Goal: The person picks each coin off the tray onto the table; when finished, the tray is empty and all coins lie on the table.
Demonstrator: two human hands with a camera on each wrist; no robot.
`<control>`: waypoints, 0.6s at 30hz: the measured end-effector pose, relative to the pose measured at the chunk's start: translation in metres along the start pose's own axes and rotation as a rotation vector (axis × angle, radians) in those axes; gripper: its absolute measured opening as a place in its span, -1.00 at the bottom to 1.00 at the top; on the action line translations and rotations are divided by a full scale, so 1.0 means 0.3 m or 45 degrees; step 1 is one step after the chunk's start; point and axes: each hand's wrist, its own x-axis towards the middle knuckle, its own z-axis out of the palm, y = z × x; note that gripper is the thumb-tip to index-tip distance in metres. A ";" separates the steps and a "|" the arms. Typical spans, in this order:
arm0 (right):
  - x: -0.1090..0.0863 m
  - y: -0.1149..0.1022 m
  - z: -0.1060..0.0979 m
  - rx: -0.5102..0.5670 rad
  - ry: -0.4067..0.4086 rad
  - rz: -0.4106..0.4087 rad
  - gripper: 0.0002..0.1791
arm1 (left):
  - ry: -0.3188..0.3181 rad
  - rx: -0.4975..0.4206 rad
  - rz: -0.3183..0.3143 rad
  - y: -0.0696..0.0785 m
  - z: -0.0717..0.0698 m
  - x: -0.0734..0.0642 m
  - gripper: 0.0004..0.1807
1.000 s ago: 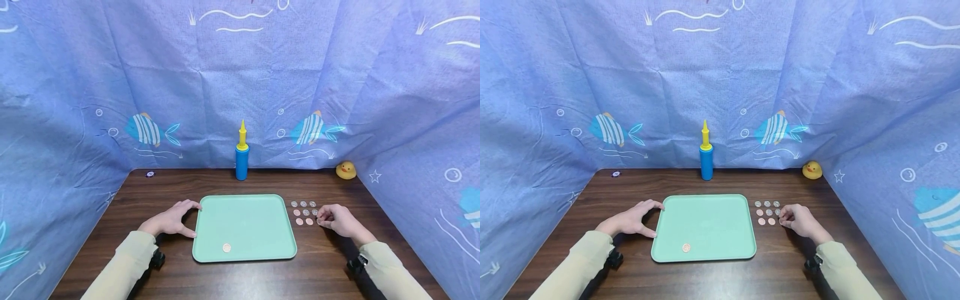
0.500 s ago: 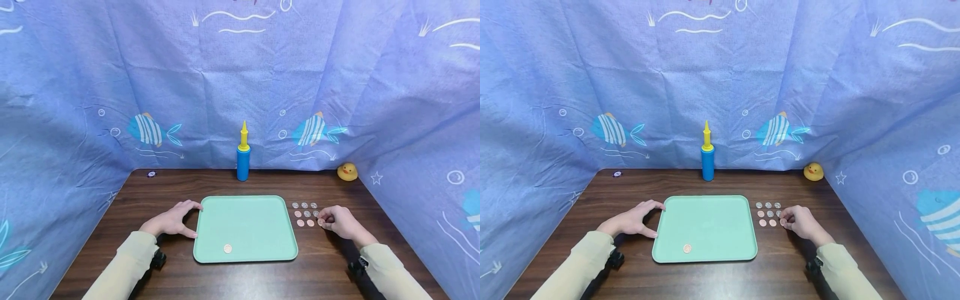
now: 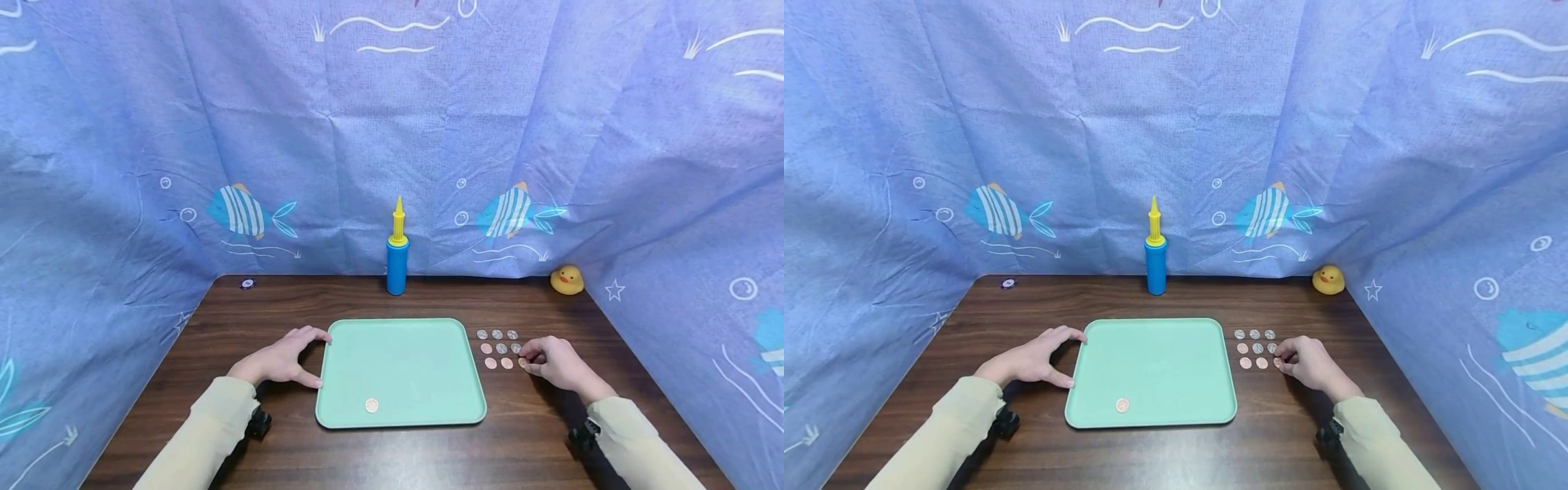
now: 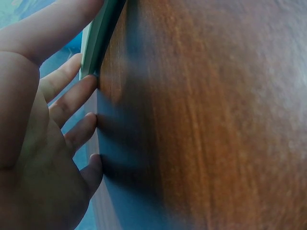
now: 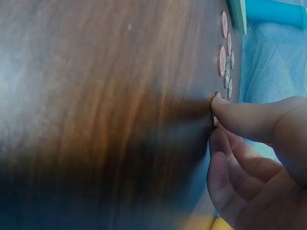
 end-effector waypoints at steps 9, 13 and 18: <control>0.008 0.000 0.006 -0.031 0.007 0.048 -0.87 | -0.003 0.000 -0.016 -0.004 -0.002 0.003 -0.07; 0.007 -0.002 0.005 -0.030 -0.002 0.067 -0.87 | -0.008 -0.004 -0.022 -0.001 -0.003 0.003 -0.07; 0.009 -0.004 0.003 -0.013 -0.001 0.075 -0.87 | -0.011 -0.008 -0.025 0.004 -0.006 0.002 -0.07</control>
